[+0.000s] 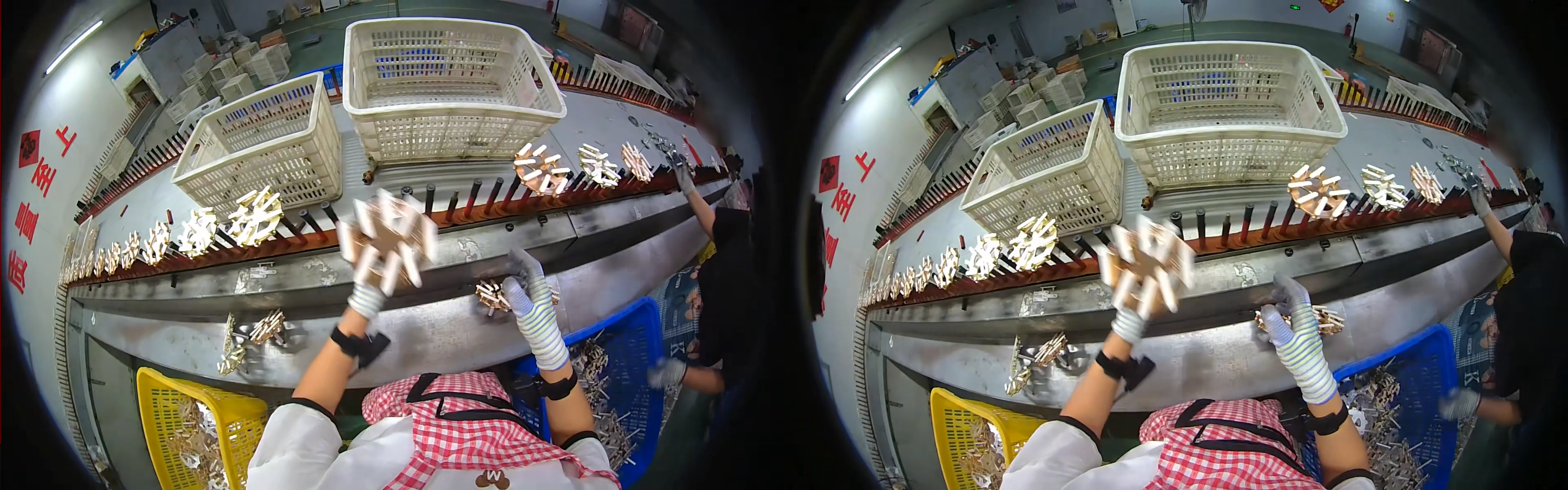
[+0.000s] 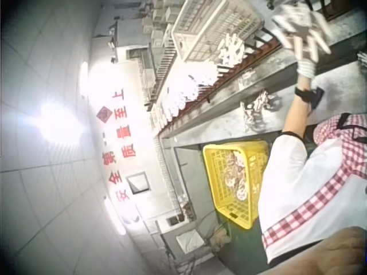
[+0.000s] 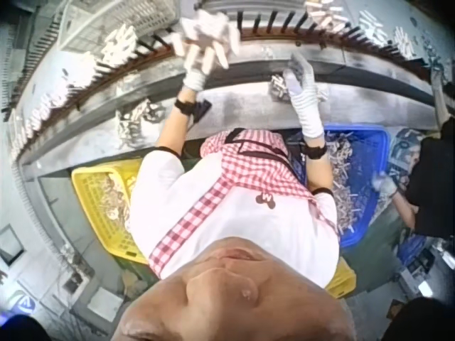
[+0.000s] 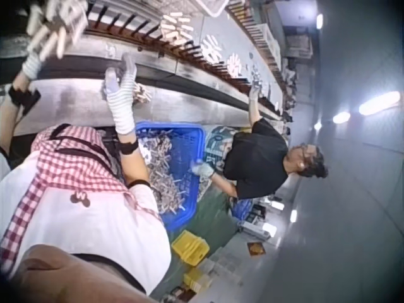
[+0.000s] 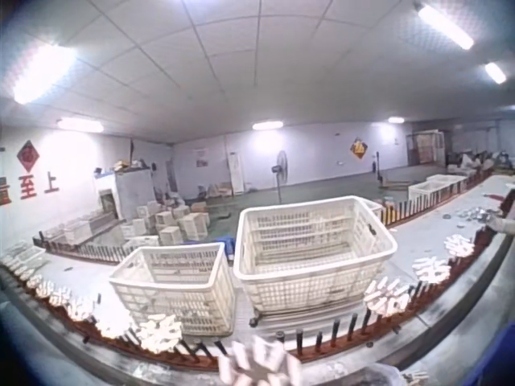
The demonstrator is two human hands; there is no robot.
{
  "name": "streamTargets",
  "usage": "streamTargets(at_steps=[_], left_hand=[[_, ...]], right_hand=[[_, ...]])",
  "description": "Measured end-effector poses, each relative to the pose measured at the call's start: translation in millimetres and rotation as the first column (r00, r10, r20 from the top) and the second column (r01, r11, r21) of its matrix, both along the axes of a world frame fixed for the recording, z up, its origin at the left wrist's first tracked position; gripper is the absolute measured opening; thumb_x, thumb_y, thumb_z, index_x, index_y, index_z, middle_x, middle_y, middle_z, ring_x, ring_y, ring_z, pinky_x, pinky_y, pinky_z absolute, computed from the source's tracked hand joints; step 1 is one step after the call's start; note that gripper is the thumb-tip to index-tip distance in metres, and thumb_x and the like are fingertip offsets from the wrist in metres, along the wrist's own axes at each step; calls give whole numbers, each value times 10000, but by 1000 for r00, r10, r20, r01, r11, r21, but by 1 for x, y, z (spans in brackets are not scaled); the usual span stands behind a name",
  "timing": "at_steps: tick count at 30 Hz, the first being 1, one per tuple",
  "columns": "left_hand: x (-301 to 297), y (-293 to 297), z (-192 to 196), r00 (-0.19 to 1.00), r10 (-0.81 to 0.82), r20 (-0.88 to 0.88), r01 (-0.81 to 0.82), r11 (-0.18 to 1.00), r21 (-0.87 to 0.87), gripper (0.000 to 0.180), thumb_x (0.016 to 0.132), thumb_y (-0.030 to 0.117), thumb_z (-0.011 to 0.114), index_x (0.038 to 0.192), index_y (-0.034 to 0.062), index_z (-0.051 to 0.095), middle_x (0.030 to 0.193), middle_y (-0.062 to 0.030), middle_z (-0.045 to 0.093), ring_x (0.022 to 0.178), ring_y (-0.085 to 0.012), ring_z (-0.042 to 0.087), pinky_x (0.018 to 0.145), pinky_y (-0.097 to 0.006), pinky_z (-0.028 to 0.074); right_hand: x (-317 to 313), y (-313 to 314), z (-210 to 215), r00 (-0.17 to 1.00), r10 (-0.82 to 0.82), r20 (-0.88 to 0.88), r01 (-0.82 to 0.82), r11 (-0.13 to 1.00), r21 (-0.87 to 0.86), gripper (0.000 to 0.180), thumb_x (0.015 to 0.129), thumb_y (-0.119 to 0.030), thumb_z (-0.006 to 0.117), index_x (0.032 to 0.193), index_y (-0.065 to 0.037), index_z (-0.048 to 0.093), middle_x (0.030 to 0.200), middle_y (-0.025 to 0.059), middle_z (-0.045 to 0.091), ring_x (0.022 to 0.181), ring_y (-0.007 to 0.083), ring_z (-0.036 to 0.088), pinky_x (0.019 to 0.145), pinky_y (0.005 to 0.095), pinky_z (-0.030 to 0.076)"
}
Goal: The person picks up white plastic star-shaped components from a blue basket and places them onto vertical pegs on a conveyor belt. The person handles the components by hand, arranging them in a line on the belt.
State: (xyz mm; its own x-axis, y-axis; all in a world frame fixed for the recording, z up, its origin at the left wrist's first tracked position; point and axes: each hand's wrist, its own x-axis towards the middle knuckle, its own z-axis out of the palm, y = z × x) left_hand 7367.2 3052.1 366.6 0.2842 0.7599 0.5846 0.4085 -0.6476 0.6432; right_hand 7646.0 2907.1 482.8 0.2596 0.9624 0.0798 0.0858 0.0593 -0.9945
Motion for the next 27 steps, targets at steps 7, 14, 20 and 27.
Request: streamTargets(at_steps=[7,14,20,27], left_hand=[[-32,144,-54,610,674,-416,-544,738,398,467,880,281,555,1299,84,490,1236,-177,544,1147,-332,511,989,-489,398],[-106,187,-108,334,689,-643,-617,676,403,586,893,277,528,1402,46,354,1446,-225,329,1300,-457,333,1088,-591,243],[-149,167,-88,317,830,-459,-546,555,627,393,910,264,523,1272,110,539,1242,-126,571,1137,-333,528,977,-453,413],[-109,165,-43,31,465,-885,-582,728,362,381,956,197,380,1275,31,505,1224,-204,565,1148,-364,519,980,-490,406]], right_hand=[[43,-14,-12,999,37,-20,-39,997,-73,487,894,-177,607,1316,-8,434,1158,107,496,985,166,545,815,295,520],[117,-24,-90,995,24,95,-12,993,-120,432,896,-148,572,1272,30,455,1156,123,561,1010,194,593,894,320,478],[217,5,-237,893,-121,433,262,922,-284,223,877,-207,540,943,-18,638,801,164,661,768,284,637,749,385,497],[221,-39,-376,814,-108,571,404,812,-422,303,839,-217,578,1034,3,649,910,196,683,792,332,651,774,414,504]])
